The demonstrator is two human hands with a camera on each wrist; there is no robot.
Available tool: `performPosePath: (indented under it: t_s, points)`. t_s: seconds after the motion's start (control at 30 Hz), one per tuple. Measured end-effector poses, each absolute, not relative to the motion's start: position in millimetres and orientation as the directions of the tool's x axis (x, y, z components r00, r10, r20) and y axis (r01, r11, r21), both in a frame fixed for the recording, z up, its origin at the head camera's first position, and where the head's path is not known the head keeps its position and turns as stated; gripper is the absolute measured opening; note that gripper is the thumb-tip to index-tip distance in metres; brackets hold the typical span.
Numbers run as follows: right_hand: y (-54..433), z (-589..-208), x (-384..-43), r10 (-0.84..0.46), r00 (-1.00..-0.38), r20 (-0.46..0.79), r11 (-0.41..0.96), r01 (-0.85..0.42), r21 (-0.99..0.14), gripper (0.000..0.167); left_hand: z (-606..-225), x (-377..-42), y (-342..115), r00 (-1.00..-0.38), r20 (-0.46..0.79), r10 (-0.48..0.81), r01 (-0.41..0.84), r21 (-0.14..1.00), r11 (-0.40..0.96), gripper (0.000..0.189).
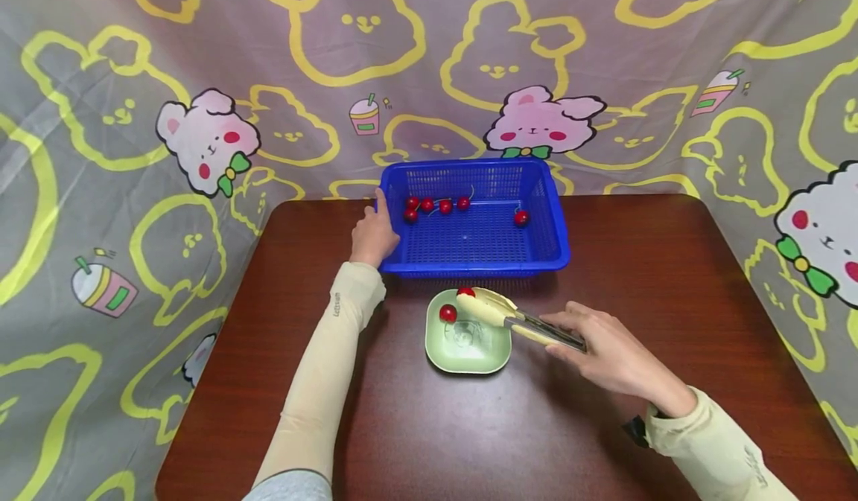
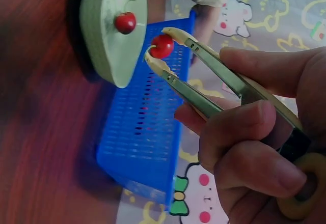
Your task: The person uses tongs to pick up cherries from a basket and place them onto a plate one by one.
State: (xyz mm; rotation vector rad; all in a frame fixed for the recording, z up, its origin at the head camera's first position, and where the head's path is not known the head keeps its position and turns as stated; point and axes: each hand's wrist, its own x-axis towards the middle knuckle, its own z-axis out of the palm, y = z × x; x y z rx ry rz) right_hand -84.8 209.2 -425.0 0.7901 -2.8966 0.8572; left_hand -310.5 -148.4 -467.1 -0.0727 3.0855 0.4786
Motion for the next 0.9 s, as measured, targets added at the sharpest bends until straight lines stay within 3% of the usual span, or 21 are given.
performPosePath:
  t_s: [0.9]
  points:
    - [198.5,-447.2,-85.6,-0.456,-0.888,0.063,0.784,-0.435,-0.442,0.037,-466.5,-311.1,-149.5,-0.999,-0.030,-0.041,-0.048,0.296,0.954,0.098]
